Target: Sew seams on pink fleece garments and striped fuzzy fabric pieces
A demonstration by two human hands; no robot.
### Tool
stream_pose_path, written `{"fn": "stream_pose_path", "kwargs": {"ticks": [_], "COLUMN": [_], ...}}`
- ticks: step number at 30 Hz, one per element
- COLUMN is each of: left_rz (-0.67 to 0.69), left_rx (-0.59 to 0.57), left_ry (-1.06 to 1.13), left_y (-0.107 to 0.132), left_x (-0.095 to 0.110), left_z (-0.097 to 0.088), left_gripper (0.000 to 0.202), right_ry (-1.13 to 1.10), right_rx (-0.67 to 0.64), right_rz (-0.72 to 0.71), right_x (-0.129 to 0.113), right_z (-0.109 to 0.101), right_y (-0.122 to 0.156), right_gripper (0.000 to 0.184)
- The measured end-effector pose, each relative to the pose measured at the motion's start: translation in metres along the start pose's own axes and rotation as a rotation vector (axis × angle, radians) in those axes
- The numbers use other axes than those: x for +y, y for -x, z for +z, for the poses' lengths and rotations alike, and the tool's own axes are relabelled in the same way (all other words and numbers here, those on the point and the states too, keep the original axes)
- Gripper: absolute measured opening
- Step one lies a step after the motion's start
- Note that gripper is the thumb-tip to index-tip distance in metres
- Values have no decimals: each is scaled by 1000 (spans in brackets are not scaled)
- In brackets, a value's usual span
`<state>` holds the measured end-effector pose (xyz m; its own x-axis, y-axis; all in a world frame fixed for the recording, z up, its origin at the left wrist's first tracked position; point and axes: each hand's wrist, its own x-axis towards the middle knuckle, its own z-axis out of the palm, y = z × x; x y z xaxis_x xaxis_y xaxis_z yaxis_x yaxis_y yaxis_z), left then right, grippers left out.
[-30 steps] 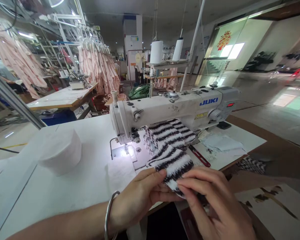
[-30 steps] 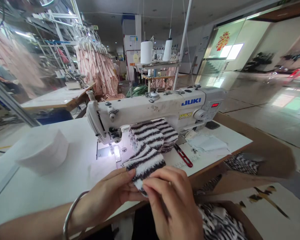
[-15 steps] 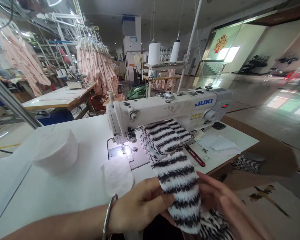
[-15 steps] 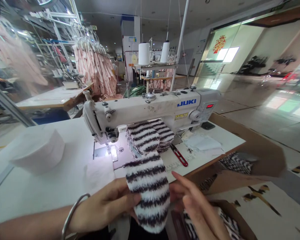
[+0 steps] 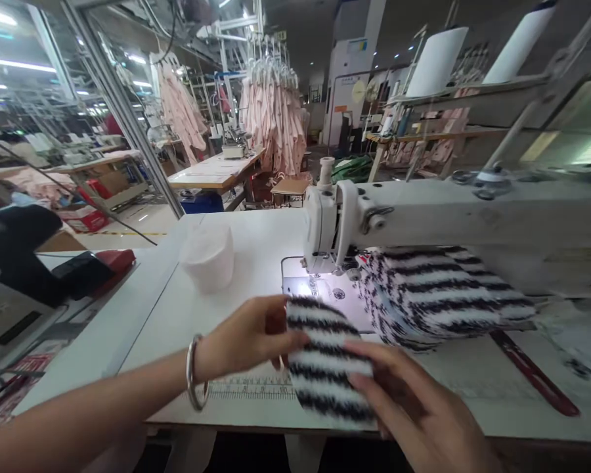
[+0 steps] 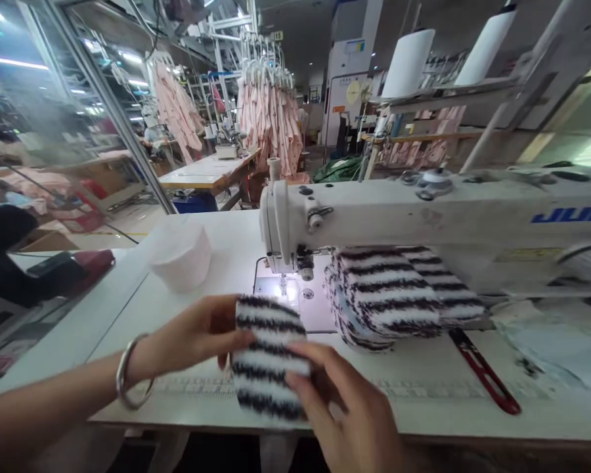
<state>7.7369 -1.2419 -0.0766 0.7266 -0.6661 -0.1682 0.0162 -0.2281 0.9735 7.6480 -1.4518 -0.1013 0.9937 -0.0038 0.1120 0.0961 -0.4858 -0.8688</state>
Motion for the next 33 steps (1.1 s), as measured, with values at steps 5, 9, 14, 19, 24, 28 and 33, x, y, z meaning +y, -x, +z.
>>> {"fn": "stream_pose_path", "kwargs": {"ticks": [5,9,14,19,24,28,33], "left_rz": [-33,-46,1,-33,-34,-45,-80], "left_rx": [123,191,273,234,206,182,198], "left_ry": [-399,-739,-858,-702,-673,-711,-714], "left_y": [-26,-35,-38,-37,-37,-40,-40], "left_x": [-18,-30,-25,-19,-25,-28,-25], "left_z": [-28,-26,-30,-37,-38,-38,-38], "left_gripper": [22,35,28,14,17,21,24], "right_ry": [326,340,332,322,348,330,314], "right_rx": [-149,-231,-255,-224,-264,-280,-270], "right_rz": [-78,-104,-198,-230,-213,-195,-171], "right_x": [9,24,24,19,22,22,20], "right_z": [23,30,21,19,25,26,25], "right_y": [-52,-60,-58,-58,-58,-59,-58], "right_gripper": [15,23,33,34,34,36,36]}}
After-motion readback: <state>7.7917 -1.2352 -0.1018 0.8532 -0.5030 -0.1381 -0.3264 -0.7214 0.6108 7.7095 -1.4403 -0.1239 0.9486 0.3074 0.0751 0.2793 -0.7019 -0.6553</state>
